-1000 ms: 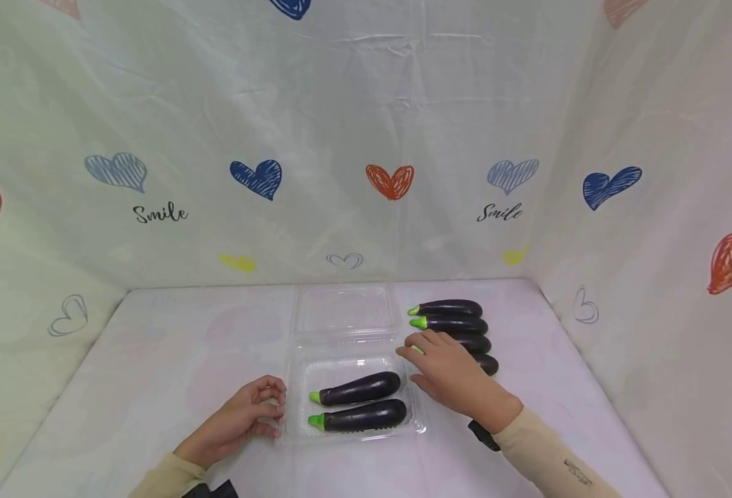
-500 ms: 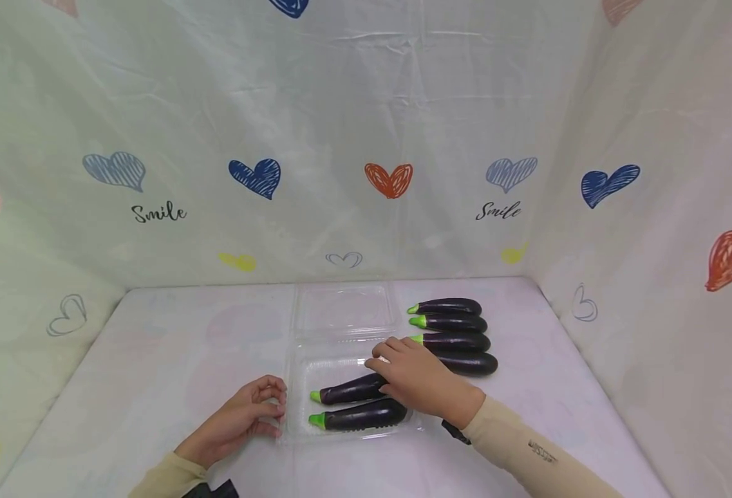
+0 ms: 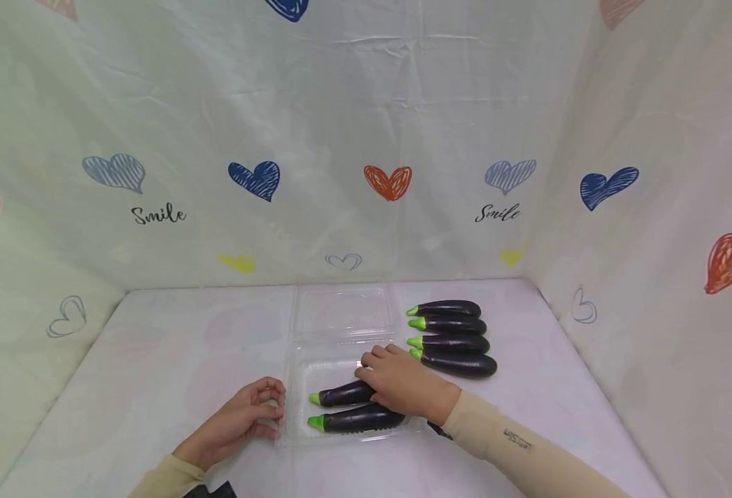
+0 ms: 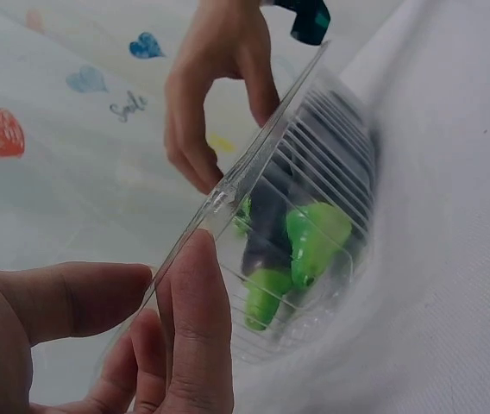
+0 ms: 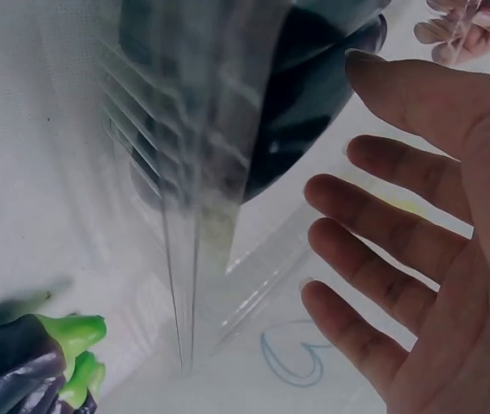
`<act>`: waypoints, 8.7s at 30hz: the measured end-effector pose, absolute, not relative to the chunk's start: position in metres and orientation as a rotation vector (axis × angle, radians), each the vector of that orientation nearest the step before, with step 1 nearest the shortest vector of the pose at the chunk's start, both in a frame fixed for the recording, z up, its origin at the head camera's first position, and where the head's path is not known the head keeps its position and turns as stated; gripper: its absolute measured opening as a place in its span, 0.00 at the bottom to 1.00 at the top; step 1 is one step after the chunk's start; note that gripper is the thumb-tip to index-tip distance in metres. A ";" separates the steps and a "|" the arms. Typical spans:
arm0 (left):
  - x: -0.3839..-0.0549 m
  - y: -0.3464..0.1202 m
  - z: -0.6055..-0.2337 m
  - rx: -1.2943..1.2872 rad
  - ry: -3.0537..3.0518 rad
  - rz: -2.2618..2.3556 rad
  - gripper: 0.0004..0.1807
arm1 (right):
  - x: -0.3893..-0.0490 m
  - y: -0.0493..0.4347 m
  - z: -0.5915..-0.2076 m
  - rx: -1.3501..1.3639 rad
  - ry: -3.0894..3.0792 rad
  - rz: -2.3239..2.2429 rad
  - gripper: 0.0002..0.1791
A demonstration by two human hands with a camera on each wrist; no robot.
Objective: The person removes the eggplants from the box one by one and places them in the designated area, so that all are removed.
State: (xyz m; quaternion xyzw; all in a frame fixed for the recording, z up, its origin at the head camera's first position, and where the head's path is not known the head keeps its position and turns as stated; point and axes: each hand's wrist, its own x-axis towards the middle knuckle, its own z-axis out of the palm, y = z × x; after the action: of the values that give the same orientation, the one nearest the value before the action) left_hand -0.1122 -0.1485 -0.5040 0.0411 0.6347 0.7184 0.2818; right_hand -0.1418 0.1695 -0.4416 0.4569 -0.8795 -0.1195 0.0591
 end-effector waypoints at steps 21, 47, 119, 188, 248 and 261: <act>-0.111 -0.148 -0.506 0.101 1.704 1.928 0.18 | -0.151 0.168 -0.457 1.409 -2.677 -0.423 0.24; -0.111 -0.151 -0.505 0.121 1.698 1.931 0.18 | -0.127 0.232 -0.405 1.139 -2.536 0.036 0.30; -0.108 -0.151 -0.507 0.148 1.675 1.950 0.18 | -0.105 0.320 -0.484 0.673 -2.818 -0.055 0.31; -0.107 -0.152 -0.510 0.135 1.674 1.948 0.19 | -0.104 0.179 -0.435 1.298 -2.665 -0.112 0.28; -0.106 -0.152 -0.509 0.160 1.654 1.964 0.17 | -0.103 0.209 -0.409 1.109 -2.613 -0.013 0.30; -0.107 -0.152 -0.508 0.158 1.654 1.958 0.18 | -0.095 0.266 -0.419 0.880 -2.607 0.049 0.33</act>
State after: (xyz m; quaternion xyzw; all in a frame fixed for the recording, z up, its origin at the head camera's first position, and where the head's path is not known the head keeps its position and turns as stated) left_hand -0.1066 -0.1522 -0.5077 0.0590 0.6177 0.7314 0.2828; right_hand -0.0955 0.2660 -0.4193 0.3135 -0.9295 0.0175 0.1935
